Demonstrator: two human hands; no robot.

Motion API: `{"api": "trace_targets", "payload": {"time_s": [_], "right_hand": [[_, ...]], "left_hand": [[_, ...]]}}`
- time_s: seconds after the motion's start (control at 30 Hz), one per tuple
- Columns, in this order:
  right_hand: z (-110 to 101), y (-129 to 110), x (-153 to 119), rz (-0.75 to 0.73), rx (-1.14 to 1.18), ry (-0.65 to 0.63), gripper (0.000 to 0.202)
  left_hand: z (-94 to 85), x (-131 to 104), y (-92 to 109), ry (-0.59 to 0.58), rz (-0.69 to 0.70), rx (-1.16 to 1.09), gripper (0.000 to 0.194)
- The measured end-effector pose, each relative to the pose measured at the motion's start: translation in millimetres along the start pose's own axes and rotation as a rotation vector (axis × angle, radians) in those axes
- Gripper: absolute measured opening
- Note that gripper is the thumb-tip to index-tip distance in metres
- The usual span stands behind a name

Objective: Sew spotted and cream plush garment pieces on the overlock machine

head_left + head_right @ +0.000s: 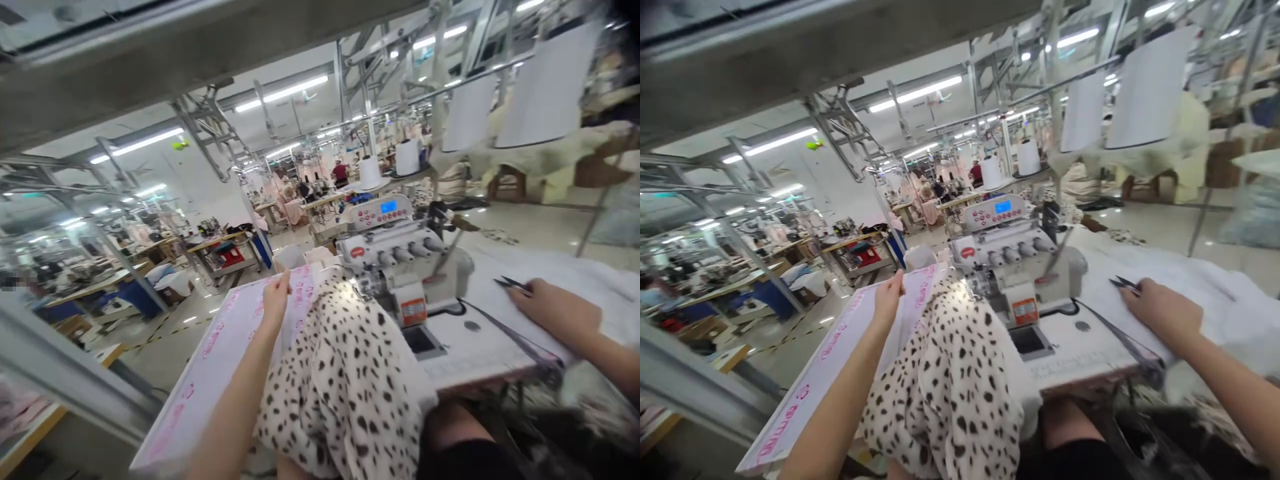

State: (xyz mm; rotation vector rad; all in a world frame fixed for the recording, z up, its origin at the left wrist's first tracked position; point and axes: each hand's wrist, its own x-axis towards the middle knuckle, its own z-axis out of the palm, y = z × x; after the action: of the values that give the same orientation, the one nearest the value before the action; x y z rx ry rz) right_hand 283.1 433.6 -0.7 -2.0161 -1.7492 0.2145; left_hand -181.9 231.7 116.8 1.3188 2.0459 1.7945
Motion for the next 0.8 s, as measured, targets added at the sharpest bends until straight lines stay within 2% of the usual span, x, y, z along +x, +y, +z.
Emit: {"api": "trace_targets", "payload": {"time_s": [0.07, 0.13, 0.27, 0.37, 0.43, 0.53, 0.63, 0.7, 0.77, 0.8], "right_hand": [[4, 4, 3, 0.035, -0.066, -0.066, 0.028], [5, 0, 3, 0.026, -0.06, -0.051, 0.034], [0, -6, -6, 0.022, 0.005, 0.021, 0.043], [-5, -6, -13, 0.008, 0.025, 0.073, 0.049], [-8, -5, -16, -0.015, 0.046, 0.096, 0.051], [-17, -6, -20, -0.025, 0.06, 0.138, 0.05], [-29, -17, -32, -0.142, 0.212, 0.168, 0.041], [-33, -32, -50, -0.361, 0.477, 0.07, 0.034], [-31, -54, -78, -0.457, 0.594, -0.071, 0.029], [-28, -67, -96, -0.489, 0.65, -0.161, 0.03]], "left_hand": [[-1.8, -27, -1, -0.077, 0.042, 0.039, 0.044], [1.8, -46, -1, -0.148, 0.066, 0.077, 0.039], [15.8, -55, -2, -0.223, 0.037, 0.157, 0.046], [19.3, -63, -5, -0.249, -0.007, 0.224, 0.054], [14.5, -80, -10, -0.257, -0.036, 0.282, 0.06], [-1.5, -117, -27, -0.284, -0.09, 0.402, 0.067], [-17.8, -153, -46, -0.304, -0.059, 0.54, 0.053], [-25.5, -171, -55, -0.324, 0.072, 0.648, 0.038], [-32.1, -179, -58, -0.336, 0.171, 0.743, 0.024], [-36.1, -177, -57, -0.332, 0.179, 0.779, 0.018]]}}
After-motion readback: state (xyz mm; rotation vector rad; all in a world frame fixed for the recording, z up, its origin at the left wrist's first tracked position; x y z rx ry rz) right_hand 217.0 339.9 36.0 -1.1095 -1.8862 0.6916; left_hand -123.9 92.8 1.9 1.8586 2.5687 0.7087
